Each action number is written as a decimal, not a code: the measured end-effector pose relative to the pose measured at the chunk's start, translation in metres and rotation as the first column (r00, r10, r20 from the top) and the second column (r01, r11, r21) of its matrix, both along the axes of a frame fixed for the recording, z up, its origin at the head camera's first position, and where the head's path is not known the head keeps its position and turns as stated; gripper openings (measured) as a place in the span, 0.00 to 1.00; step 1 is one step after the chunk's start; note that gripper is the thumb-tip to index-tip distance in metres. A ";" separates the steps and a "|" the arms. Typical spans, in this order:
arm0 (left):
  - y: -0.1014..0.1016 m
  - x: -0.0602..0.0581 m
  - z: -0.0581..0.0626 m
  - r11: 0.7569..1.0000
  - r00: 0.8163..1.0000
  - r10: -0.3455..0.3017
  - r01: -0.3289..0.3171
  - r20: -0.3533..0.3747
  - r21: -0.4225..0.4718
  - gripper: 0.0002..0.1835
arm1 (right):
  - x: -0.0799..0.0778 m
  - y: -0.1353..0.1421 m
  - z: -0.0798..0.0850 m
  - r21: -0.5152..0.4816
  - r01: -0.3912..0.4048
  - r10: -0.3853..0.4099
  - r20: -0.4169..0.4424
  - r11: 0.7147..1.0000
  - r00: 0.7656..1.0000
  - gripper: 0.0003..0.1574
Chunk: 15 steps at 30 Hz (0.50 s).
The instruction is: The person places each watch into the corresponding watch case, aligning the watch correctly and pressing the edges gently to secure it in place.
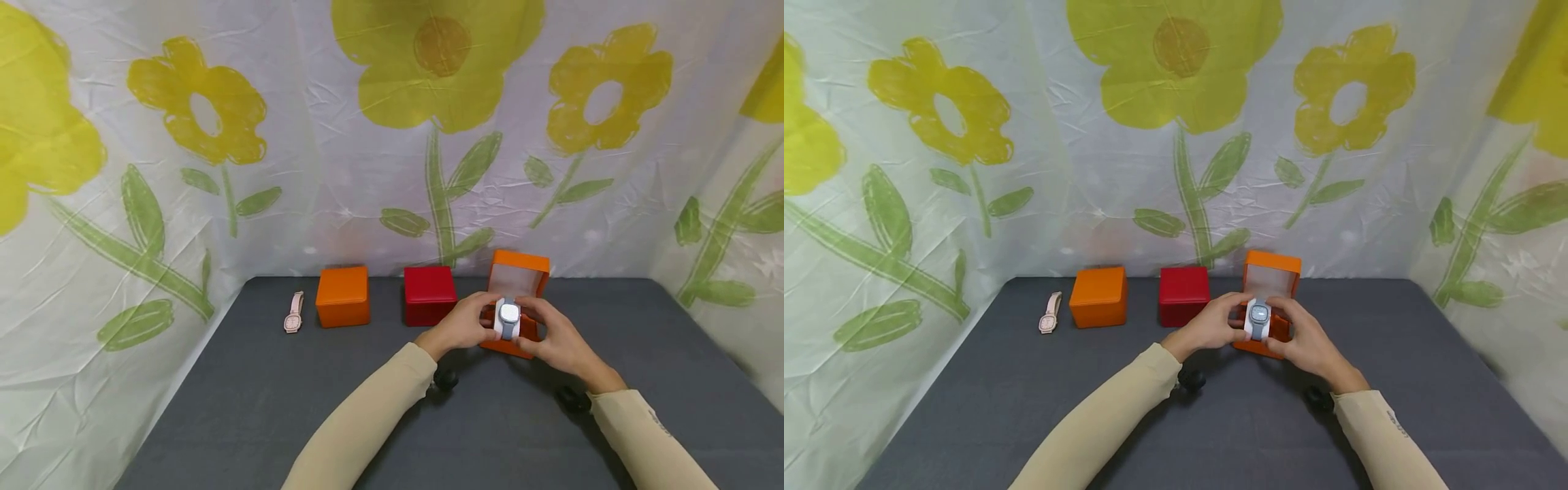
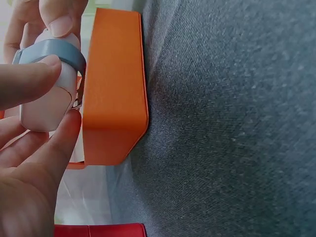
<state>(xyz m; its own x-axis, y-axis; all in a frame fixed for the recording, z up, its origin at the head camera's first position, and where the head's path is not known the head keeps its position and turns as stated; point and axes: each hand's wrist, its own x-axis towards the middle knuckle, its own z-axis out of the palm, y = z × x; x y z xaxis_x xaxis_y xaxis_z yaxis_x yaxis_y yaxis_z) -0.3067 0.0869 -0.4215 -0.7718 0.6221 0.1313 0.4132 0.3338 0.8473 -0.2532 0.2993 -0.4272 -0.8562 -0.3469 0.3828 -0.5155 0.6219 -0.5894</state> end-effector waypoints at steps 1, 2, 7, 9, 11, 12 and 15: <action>0.001 -0.001 0.000 1.000 1.000 0.001 -0.001 -0.008 -0.013 0.38 | -0.001 0.001 0.000 0.002 0.006 -0.006 0.011 1.000 1.000 0.42; 0.003 -0.003 0.000 1.000 1.000 0.000 -0.001 -0.019 -0.026 0.38 | -0.001 0.001 0.000 0.004 0.013 -0.013 0.021 1.000 1.000 0.42; 0.006 -0.007 0.003 0.996 0.998 -0.014 0.009 -0.056 -0.085 0.37 | -0.003 0.003 -0.002 0.010 0.030 -0.031 0.063 1.000 0.998 0.41; 0.007 -0.007 0.004 0.994 0.998 -0.020 0.014 -0.057 -0.109 0.37 | -0.003 0.003 -0.003 0.016 0.032 -0.033 0.068 0.999 0.997 0.42; 0.008 -0.008 0.004 0.992 0.999 -0.021 0.015 -0.048 -0.128 0.38 | -0.002 0.004 -0.005 0.023 0.036 -0.038 0.071 0.999 0.997 0.42; 0.008 -0.008 0.005 0.991 0.999 -0.020 0.015 -0.041 -0.133 0.38 | -0.002 0.004 -0.005 0.027 0.038 -0.040 0.073 0.999 0.997 0.42; 0.011 -0.010 0.005 0.990 0.999 -0.017 0.012 -0.032 -0.143 0.38 | -0.002 0.006 -0.004 0.028 0.052 -0.055 0.084 0.998 0.995 0.42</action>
